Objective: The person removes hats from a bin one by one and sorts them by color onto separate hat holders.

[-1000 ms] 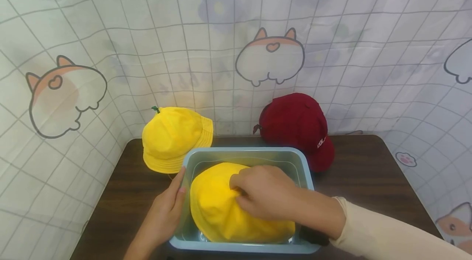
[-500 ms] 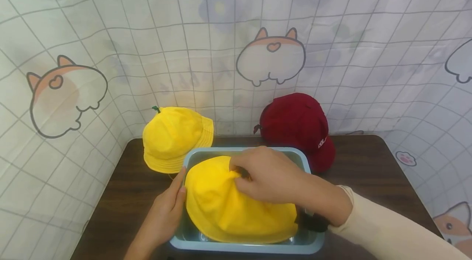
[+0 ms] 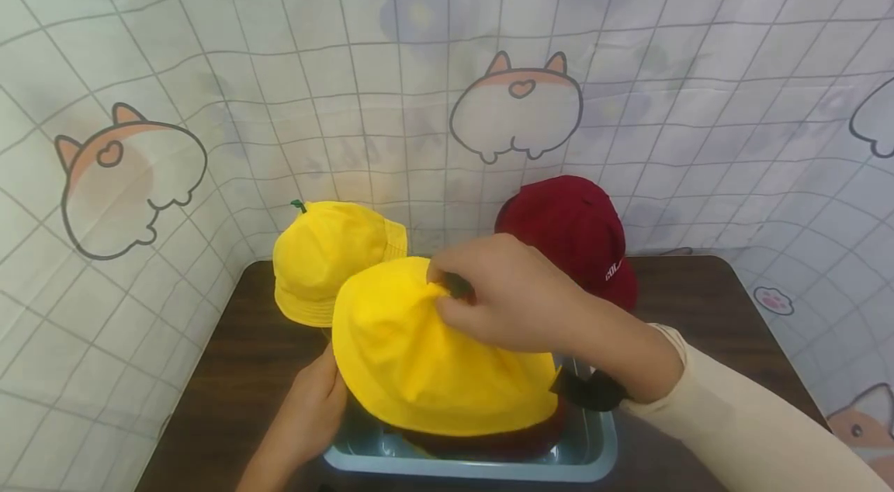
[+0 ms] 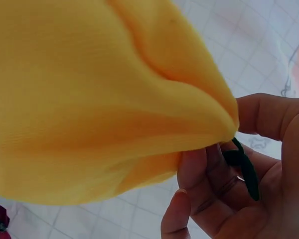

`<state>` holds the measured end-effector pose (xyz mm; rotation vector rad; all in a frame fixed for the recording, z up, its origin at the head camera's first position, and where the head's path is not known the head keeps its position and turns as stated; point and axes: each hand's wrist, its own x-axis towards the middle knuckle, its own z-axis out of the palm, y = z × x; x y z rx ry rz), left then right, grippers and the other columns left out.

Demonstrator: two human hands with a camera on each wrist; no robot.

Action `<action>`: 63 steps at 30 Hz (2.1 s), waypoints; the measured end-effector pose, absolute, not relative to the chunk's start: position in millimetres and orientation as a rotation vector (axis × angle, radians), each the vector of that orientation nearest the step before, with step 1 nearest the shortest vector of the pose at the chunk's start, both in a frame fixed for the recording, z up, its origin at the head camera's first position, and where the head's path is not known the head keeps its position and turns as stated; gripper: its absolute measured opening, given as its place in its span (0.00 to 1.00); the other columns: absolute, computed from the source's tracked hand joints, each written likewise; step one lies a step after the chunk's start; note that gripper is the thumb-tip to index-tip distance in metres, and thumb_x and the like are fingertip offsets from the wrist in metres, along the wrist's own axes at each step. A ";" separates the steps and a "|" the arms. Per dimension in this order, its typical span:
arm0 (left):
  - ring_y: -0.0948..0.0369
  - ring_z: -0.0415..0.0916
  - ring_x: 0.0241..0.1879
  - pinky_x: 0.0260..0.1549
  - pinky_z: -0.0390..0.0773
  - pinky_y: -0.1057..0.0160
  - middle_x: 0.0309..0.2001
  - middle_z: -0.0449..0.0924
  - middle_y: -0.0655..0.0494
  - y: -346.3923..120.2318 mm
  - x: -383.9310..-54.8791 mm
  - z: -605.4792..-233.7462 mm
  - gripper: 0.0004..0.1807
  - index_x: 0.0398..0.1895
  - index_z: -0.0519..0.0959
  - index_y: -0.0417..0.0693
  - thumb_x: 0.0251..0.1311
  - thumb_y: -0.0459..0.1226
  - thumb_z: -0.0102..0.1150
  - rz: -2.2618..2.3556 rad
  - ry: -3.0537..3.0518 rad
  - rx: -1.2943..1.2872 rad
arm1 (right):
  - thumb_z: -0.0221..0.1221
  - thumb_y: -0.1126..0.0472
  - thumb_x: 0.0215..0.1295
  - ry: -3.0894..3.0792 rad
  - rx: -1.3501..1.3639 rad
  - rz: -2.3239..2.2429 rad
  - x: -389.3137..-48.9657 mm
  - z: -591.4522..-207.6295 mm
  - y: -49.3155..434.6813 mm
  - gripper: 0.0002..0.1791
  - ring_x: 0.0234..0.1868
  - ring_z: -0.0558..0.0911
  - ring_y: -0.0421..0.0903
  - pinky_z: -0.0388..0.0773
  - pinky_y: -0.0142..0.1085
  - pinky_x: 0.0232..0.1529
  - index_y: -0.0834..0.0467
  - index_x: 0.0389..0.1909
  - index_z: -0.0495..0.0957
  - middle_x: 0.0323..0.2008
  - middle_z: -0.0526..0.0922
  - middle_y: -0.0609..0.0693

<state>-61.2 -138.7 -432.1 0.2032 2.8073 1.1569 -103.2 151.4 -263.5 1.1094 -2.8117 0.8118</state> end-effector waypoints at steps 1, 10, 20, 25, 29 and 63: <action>0.54 0.70 0.70 0.65 0.73 0.42 0.74 0.69 0.58 -139.0 -60.9 -432.2 0.26 0.79 0.60 0.62 0.83 0.48 0.34 1.151 2.816 0.193 | 0.68 0.58 0.63 -2.804 1.105 0.810 -104.1 -261.9 150.3 0.09 0.33 0.76 0.36 0.82 0.32 0.38 0.48 0.43 0.84 0.38 0.85 0.37; 0.58 0.80 0.56 0.53 0.80 0.47 0.57 0.83 0.59 -139.4 -62.4 -432.1 0.15 0.57 0.78 0.59 0.82 0.42 0.39 1.115 2.881 0.174 | 0.66 0.57 0.65 -2.726 1.061 0.779 -121.1 -253.1 131.0 0.06 0.30 0.76 0.38 0.79 0.33 0.34 0.50 0.42 0.85 0.34 0.85 0.39; 0.52 0.76 0.62 0.58 0.78 0.43 0.65 0.78 0.49 -138.3 -63.9 -431.5 0.22 0.72 0.68 0.53 0.83 0.46 0.37 1.110 2.844 0.218 | 0.63 0.55 0.70 -2.665 0.968 0.852 -148.2 -235.2 110.8 0.11 0.35 0.78 0.44 0.80 0.36 0.39 0.54 0.49 0.85 0.41 0.87 0.45; 0.49 0.69 0.71 0.67 0.70 0.41 0.77 0.63 0.50 -137.9 -63.8 -433.2 0.29 0.82 0.55 0.52 0.82 0.42 0.40 1.141 2.852 0.240 | 0.62 0.55 0.71 -2.580 0.938 0.853 -166.1 -227.6 100.4 0.11 0.37 0.77 0.45 0.79 0.37 0.43 0.55 0.47 0.85 0.41 0.87 0.46; 0.50 0.68 0.72 0.67 0.70 0.41 0.78 0.61 0.53 -137.7 -63.5 -434.2 0.30 0.83 0.52 0.58 0.82 0.42 0.40 1.157 2.859 0.239 | 0.61 0.55 0.72 -2.543 0.902 0.835 -179.7 -220.8 91.1 0.11 0.42 0.79 0.45 0.79 0.37 0.49 0.55 0.50 0.84 0.45 0.87 0.47; 0.52 0.71 0.70 0.66 0.71 0.42 0.77 0.64 0.53 -137.3 -62.5 -432.9 0.30 0.83 0.53 0.59 0.81 0.40 0.43 1.197 2.853 0.237 | 0.60 0.53 0.75 -2.475 0.953 0.731 -251.0 -239.9 9.3 0.12 0.51 0.82 0.43 0.76 0.37 0.60 0.51 0.53 0.84 0.51 0.87 0.43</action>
